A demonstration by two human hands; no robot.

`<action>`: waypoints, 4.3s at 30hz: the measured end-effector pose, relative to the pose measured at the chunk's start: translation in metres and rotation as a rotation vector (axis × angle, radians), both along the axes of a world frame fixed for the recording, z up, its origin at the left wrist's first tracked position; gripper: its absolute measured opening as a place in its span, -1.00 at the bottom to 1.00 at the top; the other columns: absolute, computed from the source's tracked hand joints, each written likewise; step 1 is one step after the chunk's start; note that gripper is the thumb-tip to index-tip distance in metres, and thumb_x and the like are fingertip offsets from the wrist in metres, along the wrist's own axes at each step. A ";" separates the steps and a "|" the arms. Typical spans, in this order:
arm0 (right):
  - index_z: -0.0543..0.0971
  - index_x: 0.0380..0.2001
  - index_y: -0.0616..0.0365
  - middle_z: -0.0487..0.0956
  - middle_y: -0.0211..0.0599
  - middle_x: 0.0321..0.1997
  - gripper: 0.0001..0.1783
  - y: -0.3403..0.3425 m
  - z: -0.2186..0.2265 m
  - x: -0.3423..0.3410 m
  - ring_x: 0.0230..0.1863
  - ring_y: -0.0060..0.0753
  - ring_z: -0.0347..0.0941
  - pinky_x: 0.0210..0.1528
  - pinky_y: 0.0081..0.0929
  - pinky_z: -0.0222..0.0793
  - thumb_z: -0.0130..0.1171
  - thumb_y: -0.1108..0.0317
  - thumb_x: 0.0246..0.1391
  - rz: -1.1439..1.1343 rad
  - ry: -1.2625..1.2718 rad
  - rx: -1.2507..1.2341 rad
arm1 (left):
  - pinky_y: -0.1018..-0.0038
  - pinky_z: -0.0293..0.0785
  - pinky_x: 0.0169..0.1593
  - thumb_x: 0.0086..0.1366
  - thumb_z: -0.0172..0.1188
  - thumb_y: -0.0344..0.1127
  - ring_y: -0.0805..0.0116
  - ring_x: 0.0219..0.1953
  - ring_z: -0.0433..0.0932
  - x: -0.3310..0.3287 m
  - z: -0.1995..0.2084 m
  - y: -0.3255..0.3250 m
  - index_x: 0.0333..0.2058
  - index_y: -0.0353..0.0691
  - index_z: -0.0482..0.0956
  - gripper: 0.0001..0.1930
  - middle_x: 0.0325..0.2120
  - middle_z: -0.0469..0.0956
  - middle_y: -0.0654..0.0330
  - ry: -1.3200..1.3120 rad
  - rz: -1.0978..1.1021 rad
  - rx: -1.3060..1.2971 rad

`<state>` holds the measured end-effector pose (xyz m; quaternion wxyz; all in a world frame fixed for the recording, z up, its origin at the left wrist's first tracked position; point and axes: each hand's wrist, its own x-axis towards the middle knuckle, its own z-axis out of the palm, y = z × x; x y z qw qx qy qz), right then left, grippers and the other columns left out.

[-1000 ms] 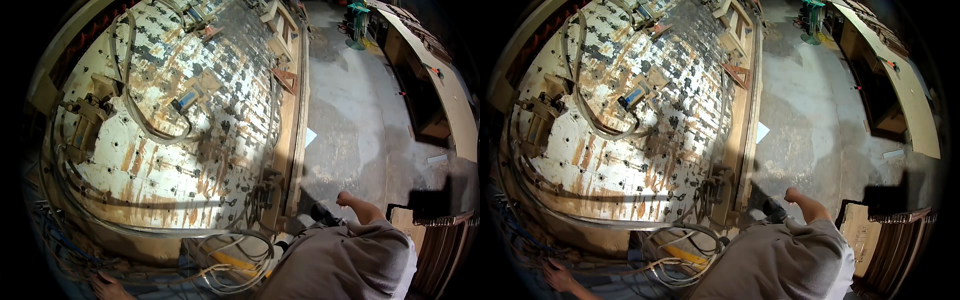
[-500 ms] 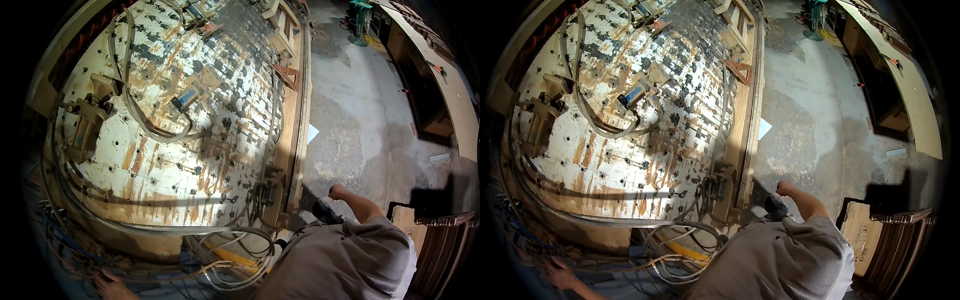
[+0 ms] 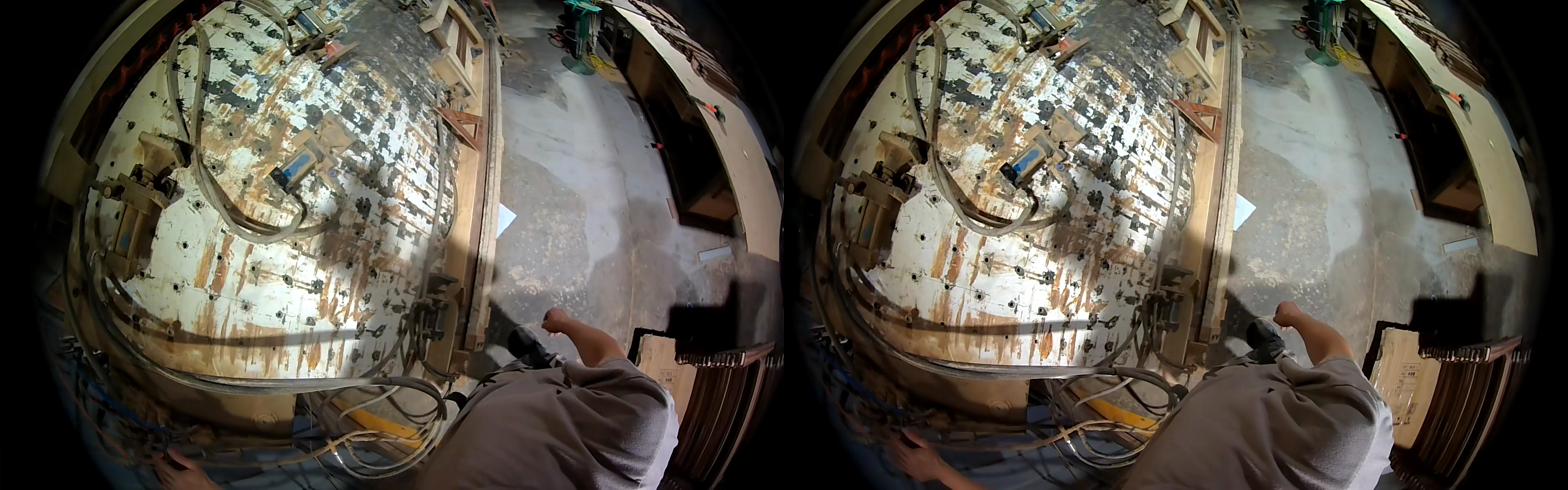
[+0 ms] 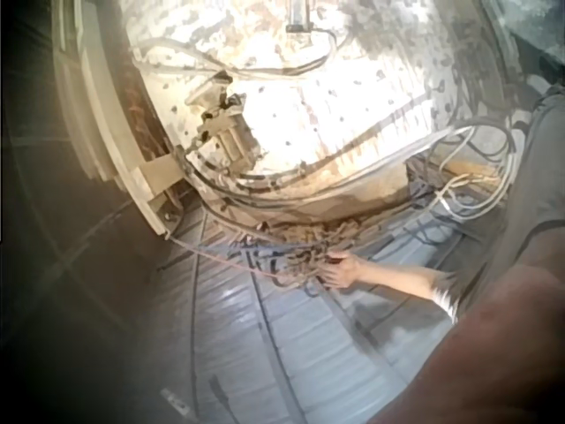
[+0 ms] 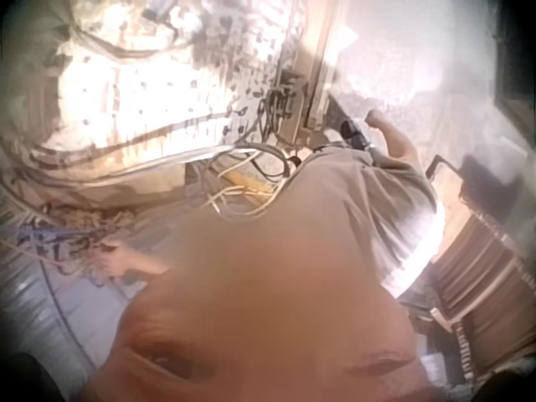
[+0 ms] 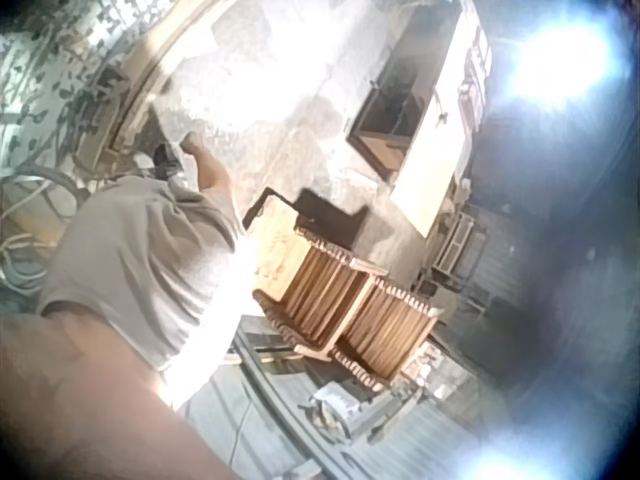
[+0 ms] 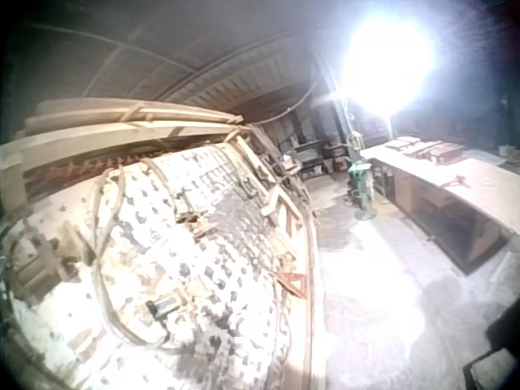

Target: The person applies adhesive to wood furniture components using a brush, assembles the frame pieces together, secures them using a mallet, and wipes away excess adhesive with a cloth.

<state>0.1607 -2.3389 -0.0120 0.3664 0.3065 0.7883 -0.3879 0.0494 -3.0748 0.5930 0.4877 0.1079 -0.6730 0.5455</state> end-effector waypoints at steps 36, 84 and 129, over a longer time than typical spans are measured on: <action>0.65 -0.27 0.15 0.64 -0.05 -0.32 -0.62 0.043 -0.014 -0.013 -0.24 -0.02 0.56 -0.13 -0.17 0.46 0.16 0.12 -0.09 0.111 0.165 0.043 | 0.22 0.51 -0.11 0.33 0.09 -0.11 0.11 -0.17 0.57 -0.012 0.011 -0.049 -0.03 -0.24 0.54 -0.63 -0.19 0.58 -0.01 -0.166 -0.456 0.403; 0.20 0.24 0.13 0.21 -0.13 0.33 -0.29 0.422 0.131 0.959 0.33 -0.06 0.13 0.31 0.01 0.08 0.10 0.41 -0.04 -1.152 -0.566 1.313 | 0.20 0.33 0.18 -0.12 0.50 -0.20 -0.14 0.13 0.36 0.616 -0.464 1.119 0.20 -0.39 0.17 -0.05 0.06 0.37 -0.25 -2.960 -1.486 0.191; 0.53 -0.14 0.18 0.60 0.00 -0.18 -0.62 0.307 0.105 0.416 -0.13 0.01 0.54 -0.06 -0.19 0.46 0.10 0.31 -0.08 -1.263 0.214 0.640 | 0.40 0.38 -0.44 0.05 0.16 -0.36 0.35 -0.51 0.45 -0.012 -0.670 0.977 -0.20 -0.36 0.56 -0.68 -0.52 0.53 0.13 -2.566 -0.362 1.666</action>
